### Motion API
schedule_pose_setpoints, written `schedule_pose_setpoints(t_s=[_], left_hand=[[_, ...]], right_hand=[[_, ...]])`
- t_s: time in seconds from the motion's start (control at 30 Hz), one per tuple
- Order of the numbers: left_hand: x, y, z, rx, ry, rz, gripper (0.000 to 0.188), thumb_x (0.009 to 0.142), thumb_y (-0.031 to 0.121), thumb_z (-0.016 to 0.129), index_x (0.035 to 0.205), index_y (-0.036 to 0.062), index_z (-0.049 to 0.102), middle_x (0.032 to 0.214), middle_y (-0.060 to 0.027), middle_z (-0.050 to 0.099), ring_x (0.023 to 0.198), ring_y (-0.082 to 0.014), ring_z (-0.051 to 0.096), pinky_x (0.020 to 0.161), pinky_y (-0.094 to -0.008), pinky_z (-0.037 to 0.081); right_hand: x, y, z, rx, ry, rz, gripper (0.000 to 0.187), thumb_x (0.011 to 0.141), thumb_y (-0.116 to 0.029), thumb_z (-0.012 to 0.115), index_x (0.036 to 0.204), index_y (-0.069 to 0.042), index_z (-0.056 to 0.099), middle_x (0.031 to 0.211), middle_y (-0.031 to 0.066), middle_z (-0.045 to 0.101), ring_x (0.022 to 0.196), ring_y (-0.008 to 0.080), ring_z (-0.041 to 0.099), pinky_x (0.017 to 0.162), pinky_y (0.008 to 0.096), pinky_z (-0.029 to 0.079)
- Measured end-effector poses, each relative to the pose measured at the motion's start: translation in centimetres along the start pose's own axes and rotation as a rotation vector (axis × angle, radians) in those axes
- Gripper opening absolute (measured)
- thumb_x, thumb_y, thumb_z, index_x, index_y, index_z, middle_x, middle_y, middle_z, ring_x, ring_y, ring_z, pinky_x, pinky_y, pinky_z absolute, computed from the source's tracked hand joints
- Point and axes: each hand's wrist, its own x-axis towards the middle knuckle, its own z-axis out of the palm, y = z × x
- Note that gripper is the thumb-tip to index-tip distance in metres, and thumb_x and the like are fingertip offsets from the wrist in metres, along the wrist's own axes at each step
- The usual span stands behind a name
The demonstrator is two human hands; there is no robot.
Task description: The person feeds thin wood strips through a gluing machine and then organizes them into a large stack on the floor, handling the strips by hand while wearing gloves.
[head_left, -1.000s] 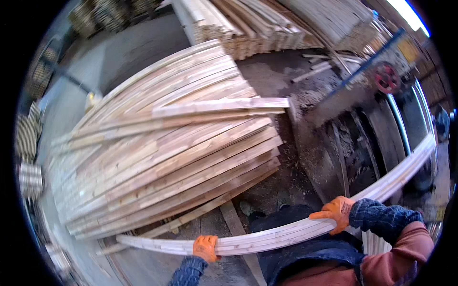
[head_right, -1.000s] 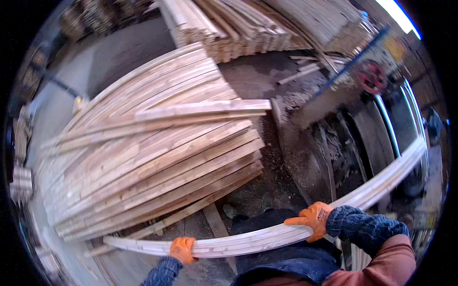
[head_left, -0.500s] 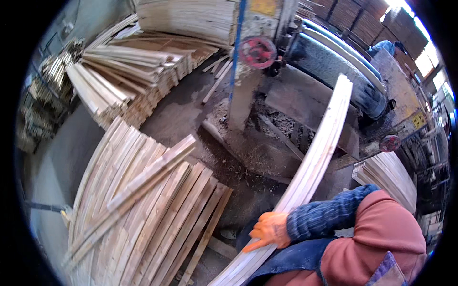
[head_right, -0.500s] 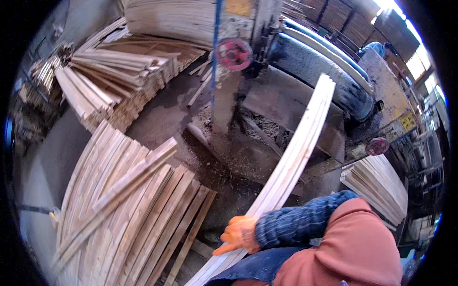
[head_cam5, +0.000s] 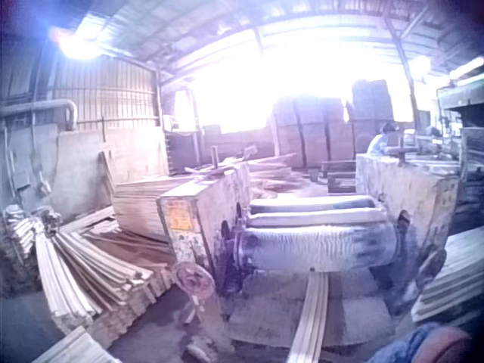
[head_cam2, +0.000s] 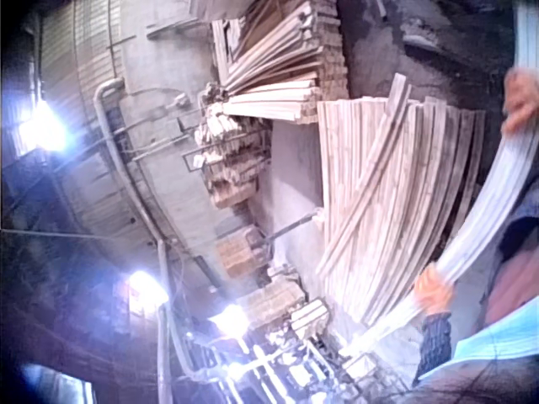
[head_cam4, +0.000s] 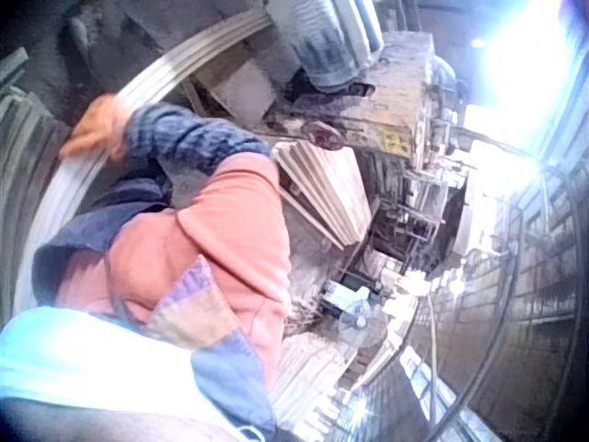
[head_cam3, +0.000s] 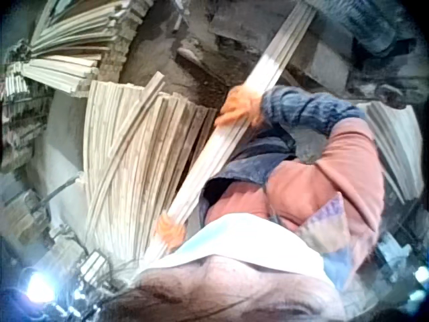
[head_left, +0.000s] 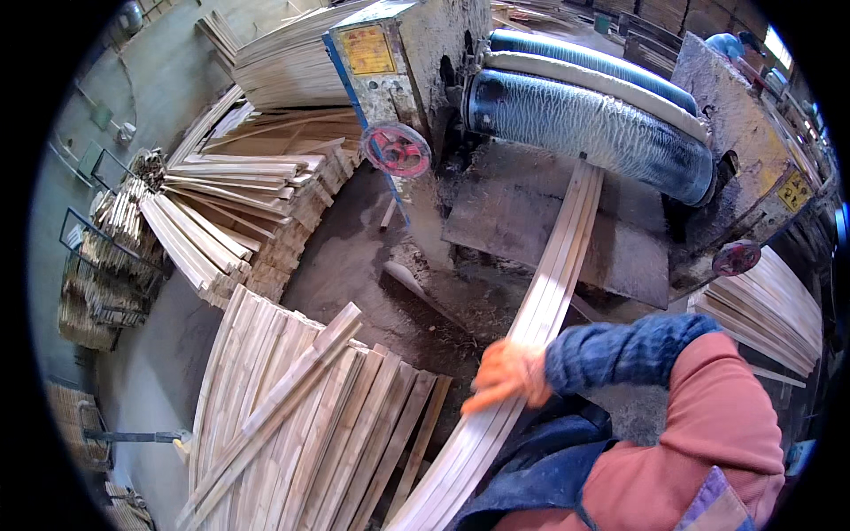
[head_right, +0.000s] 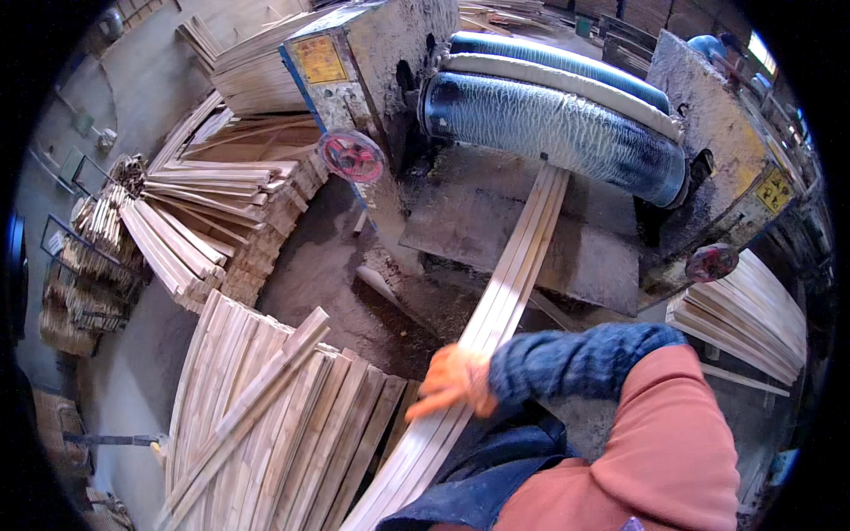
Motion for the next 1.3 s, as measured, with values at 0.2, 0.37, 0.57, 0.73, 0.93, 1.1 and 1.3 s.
schedule_pose_setpoints(t_s=[0.2,0.37,0.57,0.73,0.93,1.1,1.3], left_hand=[[7.1,11.0,3.3,-0.154,-0.167,-0.039,0.072,0.072,0.025,0.075,0.138,0.0035,0.053,0.126,-0.0195,0.061,0.122,-0.0401,0.055,0.113,-0.0504,0.040],[9.7,16.4,5.6,-0.273,-0.087,-0.077,0.093,0.049,0.043,0.094,0.126,0.0063,0.059,0.113,-0.0158,0.066,0.111,-0.0382,0.060,0.104,-0.0510,0.044],[13.6,21.4,3.7,-0.518,-0.067,0.006,0.098,0.056,0.047,0.091,0.136,0.0039,0.056,0.119,-0.0159,0.066,0.113,-0.0357,0.061,0.109,-0.0500,0.041],[11.4,19.8,2.7,-0.579,0.123,-0.070,0.092,0.065,0.058,0.084,0.135,0.0036,0.060,0.124,-0.0157,0.066,0.118,-0.0342,0.062,0.109,-0.0511,0.041],[-1.7,8.3,5.5,-0.214,0.044,-0.247,0.095,0.054,0.035,0.092,0.135,0.0030,0.055,0.127,-0.0172,0.063,0.122,-0.0343,0.060,0.107,-0.0508,0.042],[-0.7,8.1,4.0,-0.232,-0.183,-0.219,0.097,0.054,0.031,0.094,0.137,0.0032,0.053,0.117,-0.0174,0.064,0.112,-0.0344,0.062,0.107,-0.0467,0.044],[6.0,13.7,2.9,-0.310,-0.385,-0.184,0.097,0.062,0.036,0.091,0.144,0.0046,0.049,0.119,-0.0160,0.063,0.113,-0.0332,0.061,0.105,-0.0444,0.045]], right_hand=[[-7.6,2.3,-4.8,-0.365,0.018,0.332,0.094,0.061,-0.017,0.078,0.150,-0.023,0.049,0.138,0.0113,0.062,0.131,0.0316,0.056,0.118,0.0544,0.036],[-3.0,-0.3,1.5,-0.254,0.023,0.129,0.103,0.061,-0.021,0.073,0.158,-0.026,0.038,0.148,0.0123,0.054,0.136,0.0320,0.053,0.121,0.0531,0.033],[2.7,-1.6,1.2,-0.061,-0.483,0.031,0.104,0.072,-0.021,0.077,0.162,-0.026,0.025,0.147,0.0151,0.053,0.134,0.0344,0.055,0.115,0.0503,0.040],[-0.4,1.3,-0.8,-0.098,-0.414,0.007,0.111,0.060,-0.019,0.085,0.158,-0.025,0.034,0.141,0.0139,0.059,0.128,0.0341,0.059,0.111,0.0507,0.045],[-4.3,4.1,-2.9,-0.163,-0.263,0.055,0.101,0.049,-0.010,0.080,0.144,-0.021,0.050,0.132,0.0138,0.063,0.123,0.0350,0.061,0.111,0.0566,0.042],[-6.5,5.3,-3.6,-0.234,-0.082,0.119,0.091,0.049,-0.001,0.075,0.137,-0.013,0.057,0.130,0.0165,0.064,0.127,0.0402,0.058,0.113,0.0593,0.039],[-5.7,4.1,-1.0,-0.264,0.113,0.097,0.087,0.052,0.000,0.070,0.138,-0.010,0.055,0.138,0.0198,0.059,0.134,0.0406,0.053,0.115,0.0578,0.036]])
